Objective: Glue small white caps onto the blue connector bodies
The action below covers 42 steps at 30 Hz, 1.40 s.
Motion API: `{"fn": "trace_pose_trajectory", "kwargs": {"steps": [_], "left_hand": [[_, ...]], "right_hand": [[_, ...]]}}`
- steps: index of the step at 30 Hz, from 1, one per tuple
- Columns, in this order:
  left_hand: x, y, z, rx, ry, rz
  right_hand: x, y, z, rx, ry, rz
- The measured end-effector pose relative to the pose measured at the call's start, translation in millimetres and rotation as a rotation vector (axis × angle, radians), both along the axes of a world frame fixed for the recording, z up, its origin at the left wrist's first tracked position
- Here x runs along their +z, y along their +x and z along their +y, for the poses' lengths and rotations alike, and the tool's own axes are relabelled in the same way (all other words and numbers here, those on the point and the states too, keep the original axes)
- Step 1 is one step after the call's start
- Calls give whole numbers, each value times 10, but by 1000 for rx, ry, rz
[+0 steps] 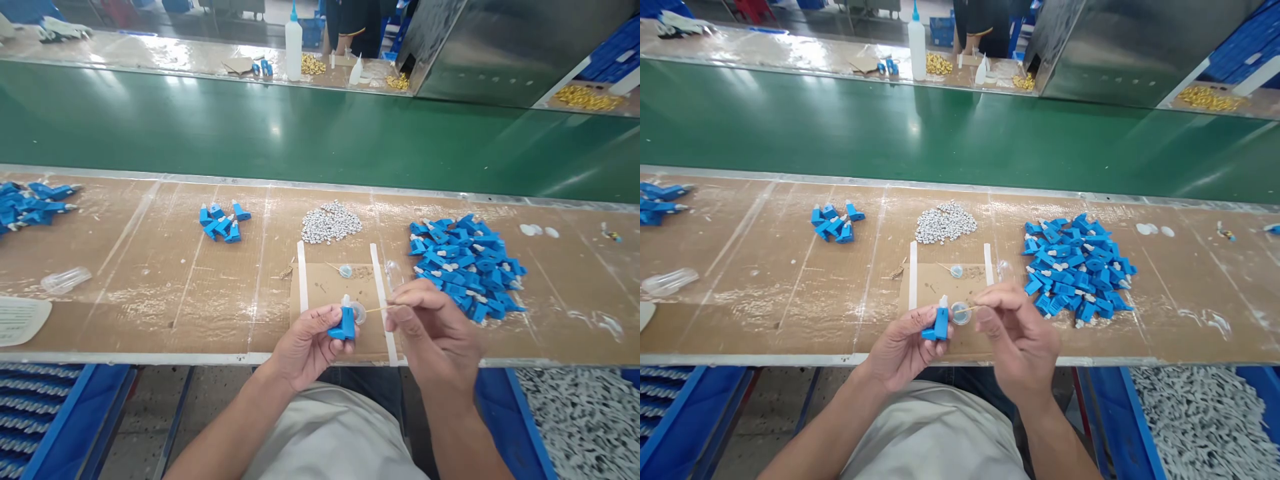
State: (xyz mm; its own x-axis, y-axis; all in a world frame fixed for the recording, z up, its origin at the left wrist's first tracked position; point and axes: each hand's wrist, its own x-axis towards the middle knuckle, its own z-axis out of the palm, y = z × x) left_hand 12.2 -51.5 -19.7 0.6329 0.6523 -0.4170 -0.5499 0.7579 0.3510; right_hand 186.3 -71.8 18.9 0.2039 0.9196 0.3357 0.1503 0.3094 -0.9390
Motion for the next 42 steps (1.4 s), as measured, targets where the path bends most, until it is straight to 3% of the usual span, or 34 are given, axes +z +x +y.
{"fn": "trace_pose_trajectory", "kwargs": {"steps": [3,8,11,16,20,22,25,33,42], "left_hand": [[-28,-74,13,27,-24,-20],[-33,-218,25,86,-65,-26],[-40,-316,22,117,-76,-12],[-121,-501,18,156,-47,6],[-216,-556,27,238,4,38],[-253,-547,16,234,52,46],[-293,-526,-19,237,85,47],[-383,-505,-71,269,62,25],[-382,-526,-41,270,70,-25]], "right_hand": [[-102,87,11,-27,-78,71],[-400,130,-34,13,-215,-226],[-496,153,-38,14,-279,-237],[-366,259,314,-58,-201,-243],[-273,206,897,133,-132,-598],[-298,119,1179,222,-104,-781],[-390,-28,1464,272,-82,-872],[-563,-175,1600,286,-142,-984],[-463,-283,1650,292,-252,-916]]}}
